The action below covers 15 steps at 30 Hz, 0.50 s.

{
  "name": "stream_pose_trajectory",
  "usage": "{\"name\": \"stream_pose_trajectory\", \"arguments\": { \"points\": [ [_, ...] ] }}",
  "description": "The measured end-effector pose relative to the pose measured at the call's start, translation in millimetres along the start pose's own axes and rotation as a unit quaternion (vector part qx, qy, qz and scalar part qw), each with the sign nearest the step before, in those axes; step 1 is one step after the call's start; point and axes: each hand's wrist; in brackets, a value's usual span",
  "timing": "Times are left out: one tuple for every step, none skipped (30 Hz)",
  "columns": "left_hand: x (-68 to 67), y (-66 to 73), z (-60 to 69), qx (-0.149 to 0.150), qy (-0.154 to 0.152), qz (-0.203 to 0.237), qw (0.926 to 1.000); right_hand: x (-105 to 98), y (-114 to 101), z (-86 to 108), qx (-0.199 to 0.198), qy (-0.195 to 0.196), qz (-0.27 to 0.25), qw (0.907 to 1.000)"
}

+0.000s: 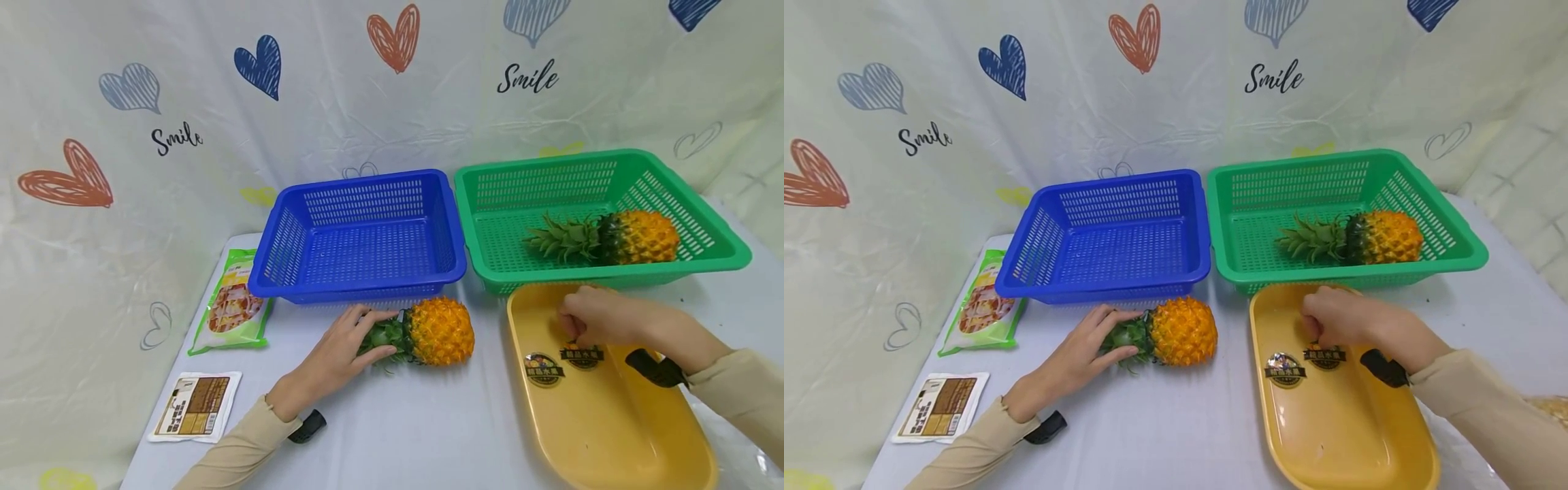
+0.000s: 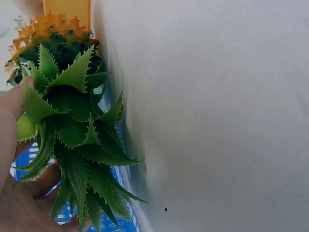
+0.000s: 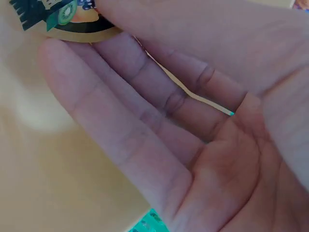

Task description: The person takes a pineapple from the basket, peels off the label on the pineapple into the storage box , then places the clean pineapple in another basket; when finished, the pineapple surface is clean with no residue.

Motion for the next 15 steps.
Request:
{"name": "stream_pose_trajectory", "arguments": {
  "points": [
    [-0.1,0.3,0.1,-0.001,0.0,0.001,1.0,1.2,-0.6,-0.6,0.0,0.002,0.005,1.0],
    [-0.3,0.5,0.2,-0.001,0.0,0.002,1.0,2.3,-1.2,-1.1,0.001,0.003,0.009,1.0],
    [-0.4,0.7,0.3,-0.001,0.0,0.002,1.0,3.4,-1.5,-1.6,0.0,0.003,0.011,0.9999],
    [-0.5,0.8,0.4,-0.002,0.0,0.004,1.0,4.3,-1.8,-2.4,-0.002,0.004,0.013,0.9999],
    [-0.7,0.9,0.4,-0.002,-0.001,0.005,1.0,5.0,-1.9,-3.1,-0.004,0.007,0.016,0.9998],
    [-0.7,0.7,0.4,-0.002,-0.001,0.007,1.0,5.2,-2.1,-3.5,-0.003,0.006,0.017,0.9998],
    [-0.8,0.7,0.4,-0.003,-0.002,0.008,1.0,5.2,-2.0,-3.9,-0.001,0.005,0.019,0.9998],
    [-0.7,0.4,0.4,-0.003,-0.002,0.008,1.0,5.0,-1.7,-4.5,-0.001,0.007,0.02,0.9998],
    [-0.7,0.1,0.4,-0.003,-0.003,0.009,1.0,4.6,-1.4,-5.1,-0.002,0.011,0.023,0.9997],
    [-0.8,0.0,0.3,-0.003,-0.004,0.01,0.9999,4.5,-0.8,-5.3,-0.002,0.015,0.024,0.9996],
    [-0.8,-0.1,0.2,-0.003,-0.004,0.01,0.9999,4.2,-0.4,-5.5,-0.002,0.018,0.027,0.9995],
    [-0.8,-0.1,0.3,-0.002,-0.004,0.01,0.9999,4.1,0.2,-5.6,-0.001,0.02,0.025,0.9995],
    [-0.9,0.0,0.3,-0.001,-0.004,0.009,1.0,4.0,0.8,-5.7,-0.001,0.023,0.024,0.9995],
    [-1.0,0.0,0.2,0.0,-0.003,0.008,1.0,4.0,1.4,-5.9,-0.001,0.027,0.025,0.9993],
    [-1.0,-0.1,0.3,0.002,-0.002,0.008,1.0,4.1,1.9,-5.9,-0.001,0.031,0.027,0.9992]
  ]
}}
Point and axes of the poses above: each hand's wrist, its own z-axis away from the middle knuckle, its own x-axis out of the palm, y = z × x, and after that the axes turned 3 degrees about z, right-handed
